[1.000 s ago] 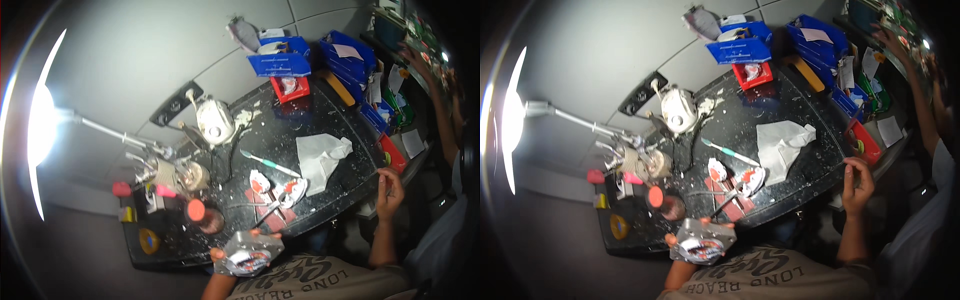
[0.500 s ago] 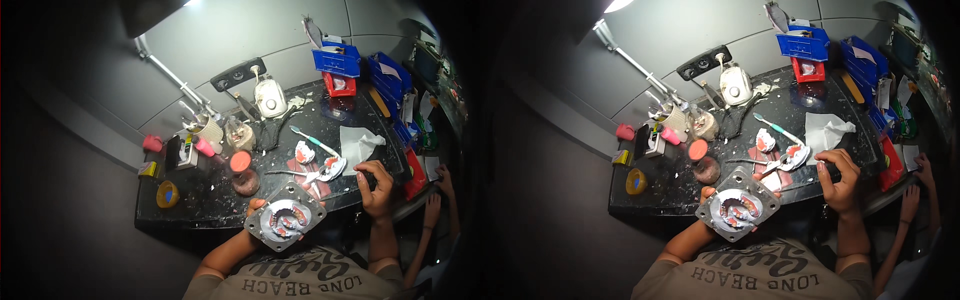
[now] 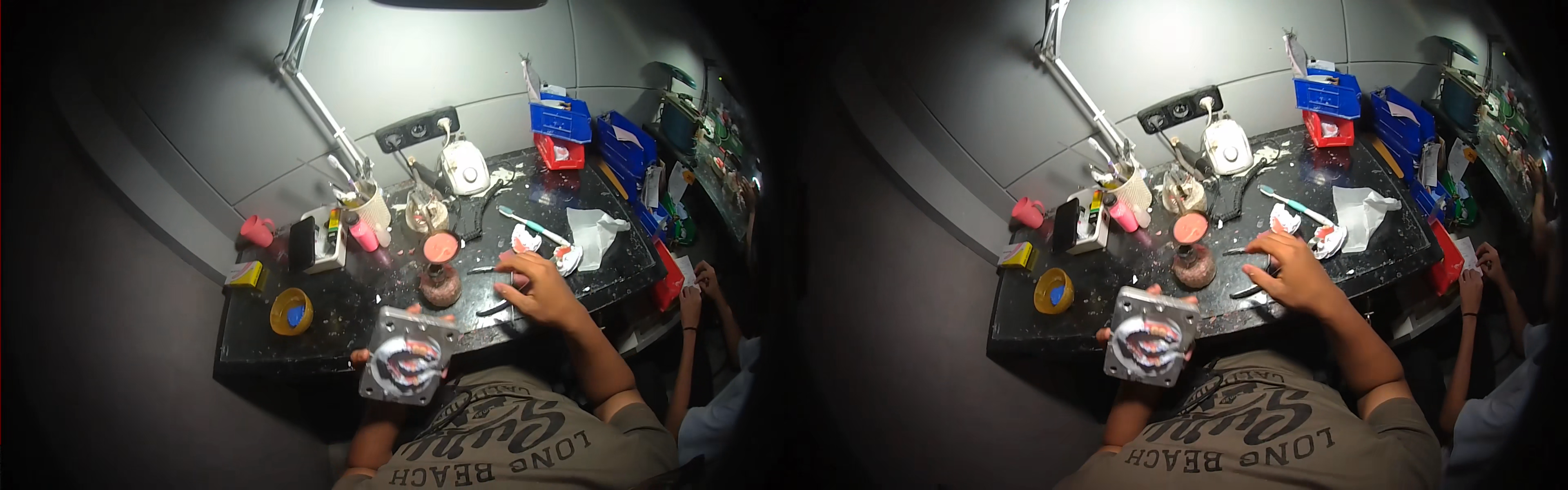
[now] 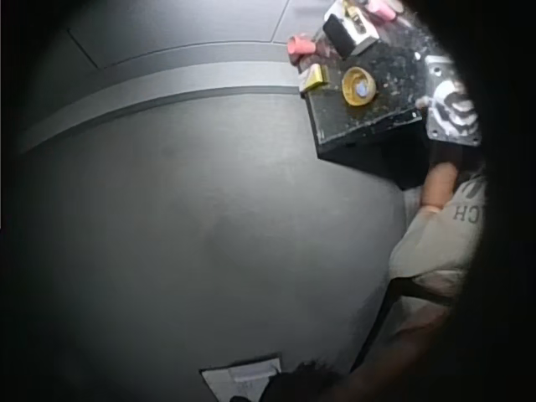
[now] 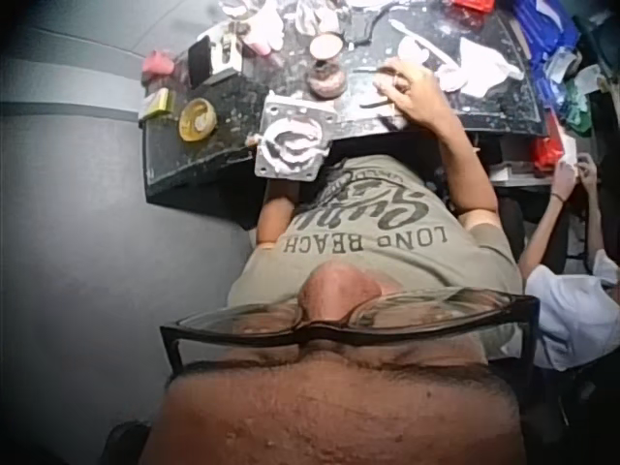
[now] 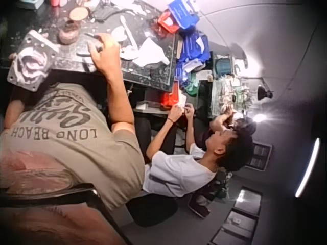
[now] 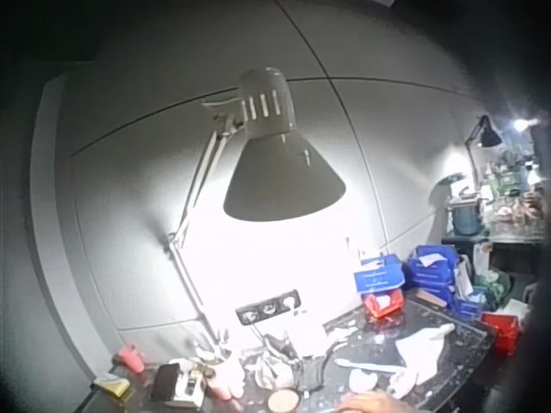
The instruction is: The person uses pliers to adjust a dental piece in a metal flask, handles a dental impression cast, and scrapes wax around the denture using a metal carving tool.
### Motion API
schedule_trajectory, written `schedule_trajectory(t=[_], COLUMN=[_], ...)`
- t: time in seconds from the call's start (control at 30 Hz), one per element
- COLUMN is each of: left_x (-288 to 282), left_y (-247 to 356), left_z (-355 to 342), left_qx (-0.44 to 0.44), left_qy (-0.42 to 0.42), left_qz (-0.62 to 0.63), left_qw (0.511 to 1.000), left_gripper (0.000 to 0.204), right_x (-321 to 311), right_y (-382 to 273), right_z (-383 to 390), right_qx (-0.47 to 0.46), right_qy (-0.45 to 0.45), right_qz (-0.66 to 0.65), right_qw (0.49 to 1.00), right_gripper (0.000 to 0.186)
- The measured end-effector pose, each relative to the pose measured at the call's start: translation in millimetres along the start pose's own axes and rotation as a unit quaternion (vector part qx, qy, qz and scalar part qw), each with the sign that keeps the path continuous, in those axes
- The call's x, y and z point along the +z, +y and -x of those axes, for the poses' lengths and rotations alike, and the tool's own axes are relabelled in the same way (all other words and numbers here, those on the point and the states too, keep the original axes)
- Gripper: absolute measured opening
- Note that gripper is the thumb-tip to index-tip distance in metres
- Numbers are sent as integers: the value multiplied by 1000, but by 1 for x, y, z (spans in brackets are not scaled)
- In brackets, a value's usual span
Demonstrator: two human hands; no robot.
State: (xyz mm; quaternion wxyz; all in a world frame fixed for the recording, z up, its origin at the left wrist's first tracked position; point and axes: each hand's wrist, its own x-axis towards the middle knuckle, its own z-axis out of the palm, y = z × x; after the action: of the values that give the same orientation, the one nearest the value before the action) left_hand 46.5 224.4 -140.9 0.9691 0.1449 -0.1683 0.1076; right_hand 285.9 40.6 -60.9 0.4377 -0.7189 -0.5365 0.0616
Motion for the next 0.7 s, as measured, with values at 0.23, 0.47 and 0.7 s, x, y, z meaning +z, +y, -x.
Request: schedule_trajectory(t=[0.23,0.47,0.7], left_x=[-32,-31,-39], left_y=[25,25,2], left_z=[-6,5,-7], left_qx=[80,90,-13], left_qy=[-106,-21,-20], left_qz=[-29,-41,-95], left_qw=[991,995,995], left_gripper=[112,111,99], right_x=[79,74,75], right_y=[-12,-15,-14], right_z=[-43,-31,-6], right_qx=[-26,6,-35], right_qy=[-82,-59,8], right_qz=[86,123,-7], right_qw=[993,991,999], right_gripper=[71,68,47])
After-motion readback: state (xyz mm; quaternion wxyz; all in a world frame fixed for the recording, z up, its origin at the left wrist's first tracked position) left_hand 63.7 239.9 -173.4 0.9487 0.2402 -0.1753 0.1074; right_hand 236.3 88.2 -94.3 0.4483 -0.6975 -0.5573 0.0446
